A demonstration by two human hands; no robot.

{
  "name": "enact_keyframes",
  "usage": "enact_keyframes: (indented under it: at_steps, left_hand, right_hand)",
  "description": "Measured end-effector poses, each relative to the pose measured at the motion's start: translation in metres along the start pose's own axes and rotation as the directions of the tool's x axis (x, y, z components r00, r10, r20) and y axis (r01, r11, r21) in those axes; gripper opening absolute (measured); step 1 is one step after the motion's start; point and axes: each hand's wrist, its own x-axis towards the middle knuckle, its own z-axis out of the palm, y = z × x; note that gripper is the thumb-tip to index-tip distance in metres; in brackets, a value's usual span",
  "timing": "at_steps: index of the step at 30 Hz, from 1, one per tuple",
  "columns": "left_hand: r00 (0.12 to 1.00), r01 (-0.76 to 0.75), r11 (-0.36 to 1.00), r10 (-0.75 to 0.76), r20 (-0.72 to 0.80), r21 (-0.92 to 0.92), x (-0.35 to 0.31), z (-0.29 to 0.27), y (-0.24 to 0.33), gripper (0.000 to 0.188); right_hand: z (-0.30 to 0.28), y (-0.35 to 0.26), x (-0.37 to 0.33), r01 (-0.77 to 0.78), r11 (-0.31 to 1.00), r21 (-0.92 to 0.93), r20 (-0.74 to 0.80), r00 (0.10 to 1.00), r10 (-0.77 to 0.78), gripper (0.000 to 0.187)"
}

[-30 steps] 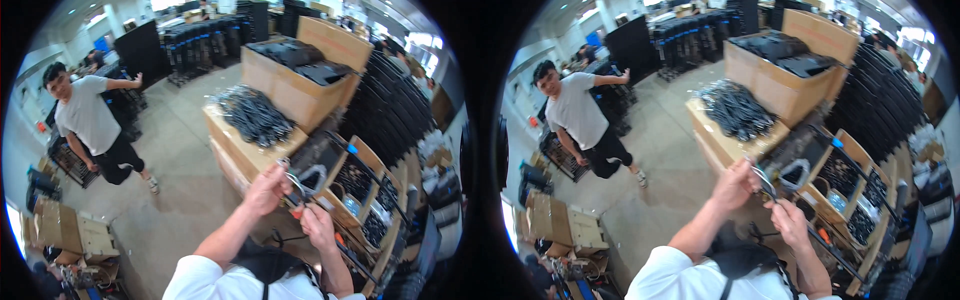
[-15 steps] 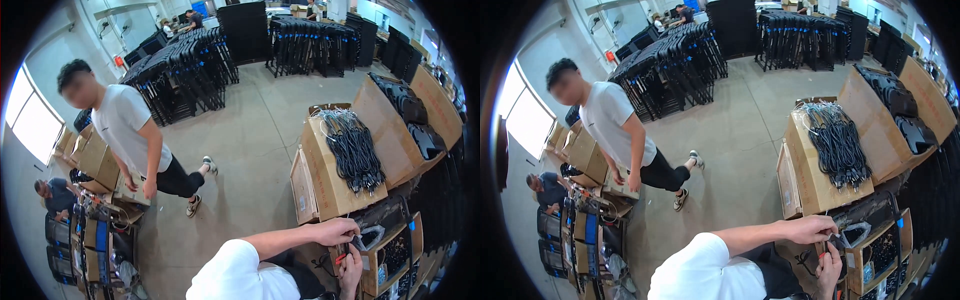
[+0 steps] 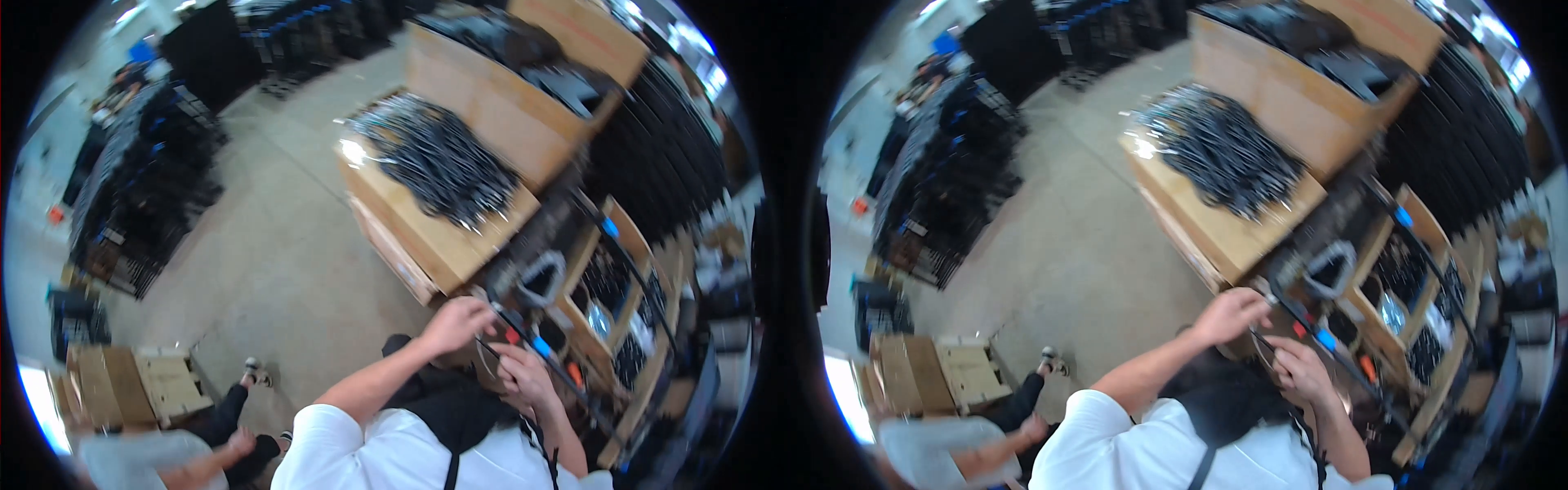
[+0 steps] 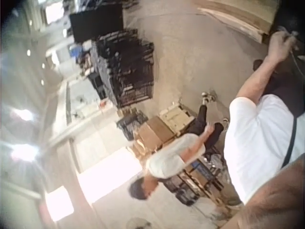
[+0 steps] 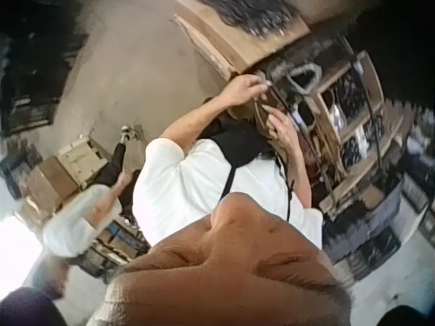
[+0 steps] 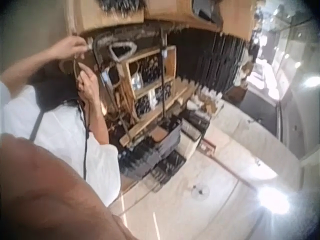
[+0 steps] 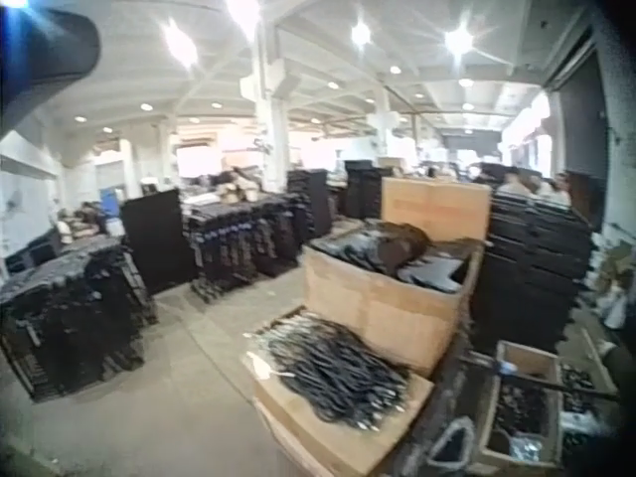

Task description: Assembling the electrical components into a plastic housing for fitness equipment using an electric screwdriver and manual tools.

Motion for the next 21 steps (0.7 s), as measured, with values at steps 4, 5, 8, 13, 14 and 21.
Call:
enact_keyframes:
  at_steps: [4,5,8,13,14,21]
  left_hand:
    - [0.977,0.197,0.971,-0.206,-0.053,-0.136,0.014,0.023,-0.071,0.027]
    - [0.975,0.217,0.967,-0.221,-0.015,-0.137,0.018,0.032,-0.075,0.027]
    - [0.94,0.31,0.945,-0.321,-0.113,-0.107,0.037,0.05,-0.092,0.026]
    - [0.929,0.306,0.917,-0.347,-0.13,-0.256,0.053,0.068,-0.144,0.026]
    - [0.927,0.328,0.915,-0.359,-0.105,-0.235,0.054,0.074,-0.139,0.024]
    - [0.951,0.299,0.953,-0.301,-0.068,-0.04,0.046,0.098,-0.128,0.025]
  right_hand:
    - [-0.014,0.042,0.019,-0.077,0.986,0.148,-0.12,0.988,0.095,0.037]
    - [-0.015,0.052,0.021,-0.086,0.981,0.174,-0.147,0.983,0.112,0.037]
    - [-0.02,0.073,0.034,-0.133,0.991,-0.003,-0.206,0.97,0.129,0.033]
    - [-0.033,0.101,0.053,-0.099,0.992,0.077,-0.266,0.957,0.116,0.03]
    - [-0.036,0.106,0.051,-0.116,0.991,0.064,-0.287,0.949,0.13,0.03]
    - [-0.046,0.141,0.035,-0.145,0.981,0.129,-0.304,0.936,0.178,0.03]
